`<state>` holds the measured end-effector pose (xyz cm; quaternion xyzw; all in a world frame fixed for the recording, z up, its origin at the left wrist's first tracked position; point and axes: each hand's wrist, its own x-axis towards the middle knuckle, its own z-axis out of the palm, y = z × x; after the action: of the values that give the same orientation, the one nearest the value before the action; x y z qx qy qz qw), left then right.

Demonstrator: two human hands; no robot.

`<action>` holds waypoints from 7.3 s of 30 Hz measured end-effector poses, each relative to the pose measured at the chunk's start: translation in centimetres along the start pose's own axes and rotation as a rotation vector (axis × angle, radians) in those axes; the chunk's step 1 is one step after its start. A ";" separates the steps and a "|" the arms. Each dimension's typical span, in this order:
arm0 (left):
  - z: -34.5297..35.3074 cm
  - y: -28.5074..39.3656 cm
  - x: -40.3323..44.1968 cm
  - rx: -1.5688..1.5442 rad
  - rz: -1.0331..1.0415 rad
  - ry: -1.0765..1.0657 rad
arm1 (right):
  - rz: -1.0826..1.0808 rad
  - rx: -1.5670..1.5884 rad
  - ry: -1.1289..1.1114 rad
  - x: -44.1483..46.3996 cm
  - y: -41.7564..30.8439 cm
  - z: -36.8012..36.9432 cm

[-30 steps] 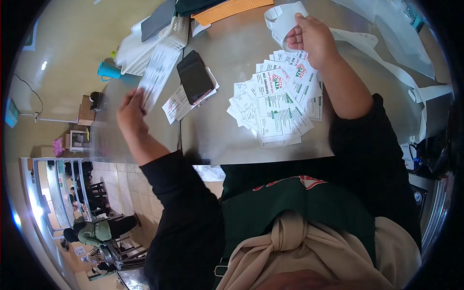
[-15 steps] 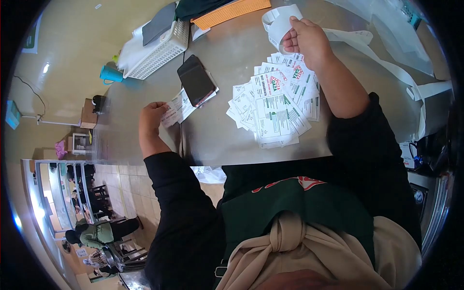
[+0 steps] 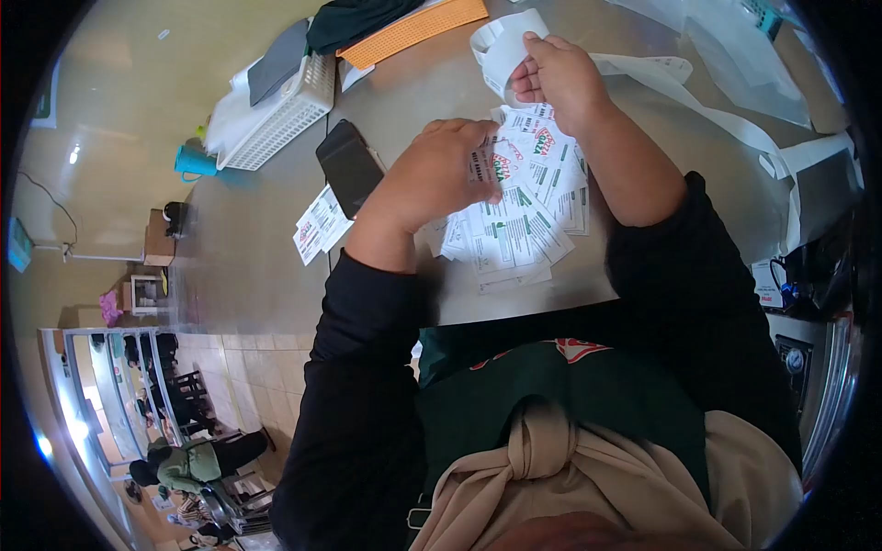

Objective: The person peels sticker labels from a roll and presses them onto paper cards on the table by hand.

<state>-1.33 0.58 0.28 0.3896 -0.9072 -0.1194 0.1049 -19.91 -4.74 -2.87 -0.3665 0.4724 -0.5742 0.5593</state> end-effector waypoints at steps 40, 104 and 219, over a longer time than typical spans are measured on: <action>1.7 -0.6 0.1 -1.017 -0.274 0.590 | 0.191 0.132 -0.449 -1.6 -0.2 1.0; 1.0 1.4 -1.2 -0.267 -0.238 -0.156 | 0.055 -0.256 -0.089 -1.7 1.0 1.5; -0.3 0.8 -2.5 -0.195 0.214 -0.295 | 0.173 -0.179 -0.234 -2.0 1.5 2.3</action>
<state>-0.13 2.92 0.57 0.2571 -0.9331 -0.2507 0.0202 -17.11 -2.97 -3.46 -0.4370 0.4833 -0.4328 0.6229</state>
